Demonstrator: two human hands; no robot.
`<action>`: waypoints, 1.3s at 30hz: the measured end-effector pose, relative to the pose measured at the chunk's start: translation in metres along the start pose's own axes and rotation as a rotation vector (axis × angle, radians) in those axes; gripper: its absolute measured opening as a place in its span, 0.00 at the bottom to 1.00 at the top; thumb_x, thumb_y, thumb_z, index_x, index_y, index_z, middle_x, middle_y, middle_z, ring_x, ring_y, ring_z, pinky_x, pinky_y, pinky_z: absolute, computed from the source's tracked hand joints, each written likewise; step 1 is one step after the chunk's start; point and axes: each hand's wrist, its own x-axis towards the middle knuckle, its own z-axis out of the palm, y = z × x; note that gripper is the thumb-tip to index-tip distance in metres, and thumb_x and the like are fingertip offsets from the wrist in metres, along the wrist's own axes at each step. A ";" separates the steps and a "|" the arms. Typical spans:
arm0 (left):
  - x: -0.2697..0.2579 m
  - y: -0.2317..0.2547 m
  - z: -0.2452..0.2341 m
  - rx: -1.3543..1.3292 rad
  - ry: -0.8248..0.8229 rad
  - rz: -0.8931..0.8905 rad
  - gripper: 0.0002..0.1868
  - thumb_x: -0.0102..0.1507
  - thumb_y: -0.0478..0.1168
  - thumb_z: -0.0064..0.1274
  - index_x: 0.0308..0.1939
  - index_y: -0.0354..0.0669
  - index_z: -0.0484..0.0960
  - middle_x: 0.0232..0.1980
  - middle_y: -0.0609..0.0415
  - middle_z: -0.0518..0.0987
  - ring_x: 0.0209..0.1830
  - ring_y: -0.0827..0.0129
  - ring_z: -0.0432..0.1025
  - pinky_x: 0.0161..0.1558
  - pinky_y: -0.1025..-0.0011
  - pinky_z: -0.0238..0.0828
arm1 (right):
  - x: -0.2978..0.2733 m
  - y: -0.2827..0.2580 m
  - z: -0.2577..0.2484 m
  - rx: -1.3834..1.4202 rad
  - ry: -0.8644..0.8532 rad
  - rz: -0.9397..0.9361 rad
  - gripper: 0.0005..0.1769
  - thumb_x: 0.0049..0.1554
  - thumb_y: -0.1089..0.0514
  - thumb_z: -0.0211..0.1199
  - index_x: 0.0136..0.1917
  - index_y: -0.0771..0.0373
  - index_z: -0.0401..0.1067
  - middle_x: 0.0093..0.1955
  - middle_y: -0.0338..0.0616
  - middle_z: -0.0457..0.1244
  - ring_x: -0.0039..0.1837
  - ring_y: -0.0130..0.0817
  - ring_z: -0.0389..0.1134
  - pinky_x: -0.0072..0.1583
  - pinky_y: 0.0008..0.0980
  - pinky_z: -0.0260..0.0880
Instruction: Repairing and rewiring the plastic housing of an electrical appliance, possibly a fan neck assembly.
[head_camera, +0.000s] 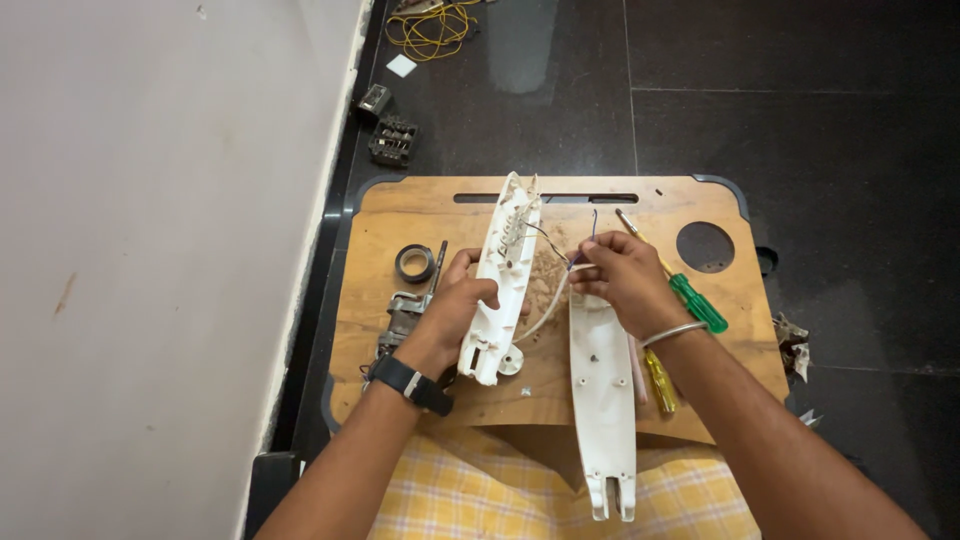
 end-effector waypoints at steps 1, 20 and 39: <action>-0.002 0.002 0.002 0.001 -0.002 0.000 0.33 0.50 0.24 0.40 0.62 0.34 0.60 0.48 0.35 0.79 0.35 0.51 0.82 0.35 0.60 0.82 | -0.003 -0.004 0.001 0.000 0.002 -0.001 0.07 0.64 0.61 0.55 0.49 0.67 0.69 0.47 0.51 0.69 0.44 0.34 0.71 0.48 0.32 0.76; 0.034 0.021 0.033 1.227 0.235 0.801 0.18 0.57 0.32 0.53 0.51 0.34 0.78 0.40 0.36 0.82 0.41 0.42 0.77 0.47 0.52 0.73 | -0.006 -0.016 -0.006 0.013 -0.026 -0.161 0.14 0.62 0.64 0.57 0.60 0.65 0.74 0.39 0.40 0.65 0.39 0.25 0.65 0.42 0.26 0.69; 0.179 0.012 0.036 1.829 -0.292 0.444 0.11 0.57 0.34 0.57 0.41 0.50 0.89 0.47 0.48 0.84 0.52 0.54 0.77 0.54 0.59 0.76 | -0.022 -0.033 -0.002 -0.859 0.226 -0.352 0.14 0.60 0.59 0.59 0.59 0.56 0.74 0.42 0.45 0.73 0.44 0.33 0.75 0.49 0.35 0.73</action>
